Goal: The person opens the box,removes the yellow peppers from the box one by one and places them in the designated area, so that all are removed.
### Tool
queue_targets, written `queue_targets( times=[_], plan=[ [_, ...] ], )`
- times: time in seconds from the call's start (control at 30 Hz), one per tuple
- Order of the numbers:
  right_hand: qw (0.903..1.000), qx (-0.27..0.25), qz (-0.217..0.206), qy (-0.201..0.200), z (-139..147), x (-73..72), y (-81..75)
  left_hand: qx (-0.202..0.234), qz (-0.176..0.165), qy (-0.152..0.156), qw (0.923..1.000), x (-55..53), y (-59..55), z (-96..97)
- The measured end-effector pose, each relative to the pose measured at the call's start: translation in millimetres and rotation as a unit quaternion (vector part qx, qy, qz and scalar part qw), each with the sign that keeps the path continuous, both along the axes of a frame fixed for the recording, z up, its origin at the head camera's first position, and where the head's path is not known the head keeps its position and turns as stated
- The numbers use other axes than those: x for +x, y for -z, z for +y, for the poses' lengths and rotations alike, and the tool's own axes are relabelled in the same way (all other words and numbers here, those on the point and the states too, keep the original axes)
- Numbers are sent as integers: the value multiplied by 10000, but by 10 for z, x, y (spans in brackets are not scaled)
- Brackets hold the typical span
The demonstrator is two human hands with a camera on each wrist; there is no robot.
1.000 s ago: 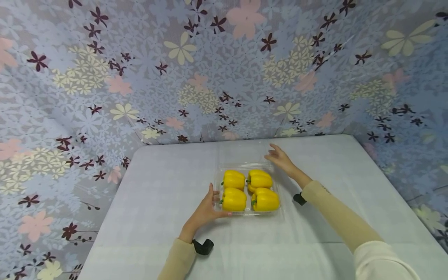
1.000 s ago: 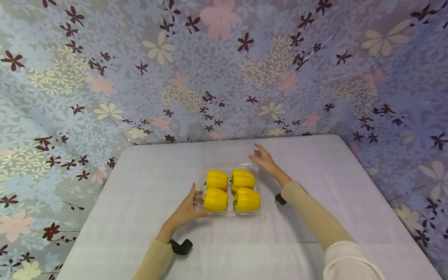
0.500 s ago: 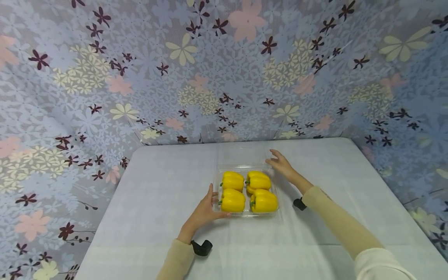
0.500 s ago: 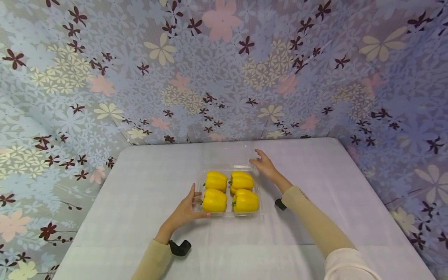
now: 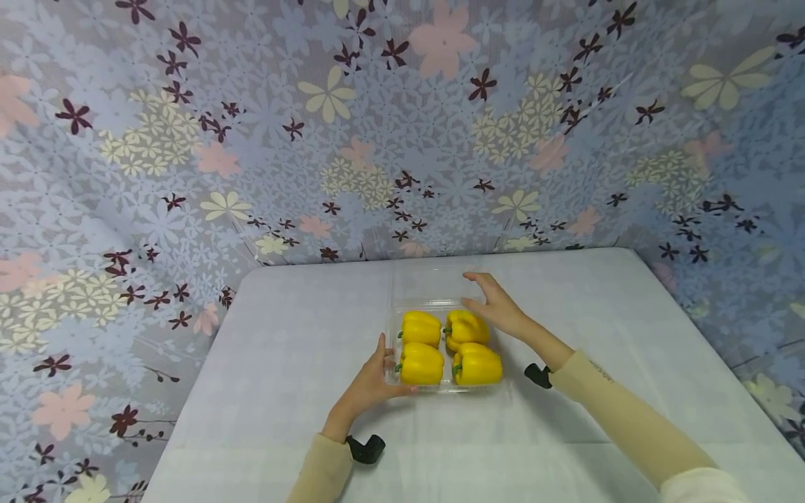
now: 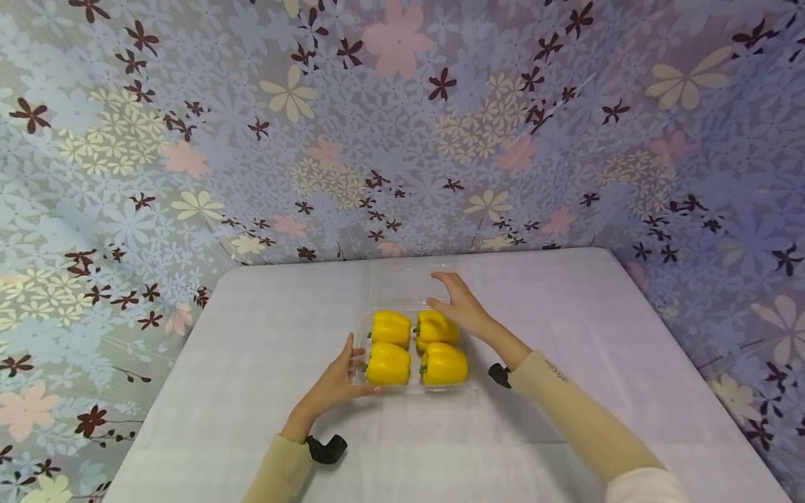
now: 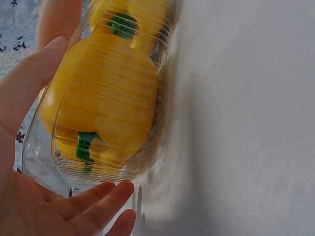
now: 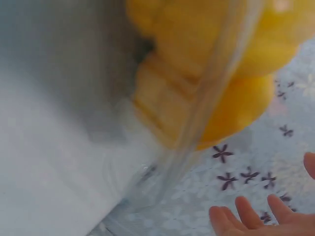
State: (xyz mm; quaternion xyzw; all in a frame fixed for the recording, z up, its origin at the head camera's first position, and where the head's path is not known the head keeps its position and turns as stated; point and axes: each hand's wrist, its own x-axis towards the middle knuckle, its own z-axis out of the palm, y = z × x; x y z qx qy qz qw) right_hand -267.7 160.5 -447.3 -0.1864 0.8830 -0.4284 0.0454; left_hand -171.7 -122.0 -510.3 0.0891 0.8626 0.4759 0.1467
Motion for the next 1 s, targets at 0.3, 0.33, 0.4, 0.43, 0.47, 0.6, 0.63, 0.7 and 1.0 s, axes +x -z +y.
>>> queue_targets(
  times=[0.3,0.33,0.4,0.43,0.47,0.6,0.63,0.7,1.0],
  plan=[
    [9862,1497,673,209,-103,308,-15,-3,19,35,10000,-3,-6,2],
    [9850,1577,664,232,-113,333,-7,-4,16,36,10000,-4,-8,1],
    [9829,1703,656,262,-131,369,15,11,7,33,10000,-8,-13,-3],
    [9820,1761,629,283,-141,383,29,23,-1,32,10000,-10,-12,-5],
    [9806,1837,603,315,-150,396,47,27,13,40,10000,-12,-10,-8],
    [9765,2047,540,397,-175,428,136,73,-23,23,10000,-8,-6,-12],
    [9762,2063,513,428,-181,436,159,94,-38,17,9999,-4,-4,-12],
    [9763,2056,473,480,-197,448,201,117,-48,8,9999,6,-1,-10],
    [9784,1952,298,605,-287,453,265,146,7,33,9999,16,13,-5]
  ],
)
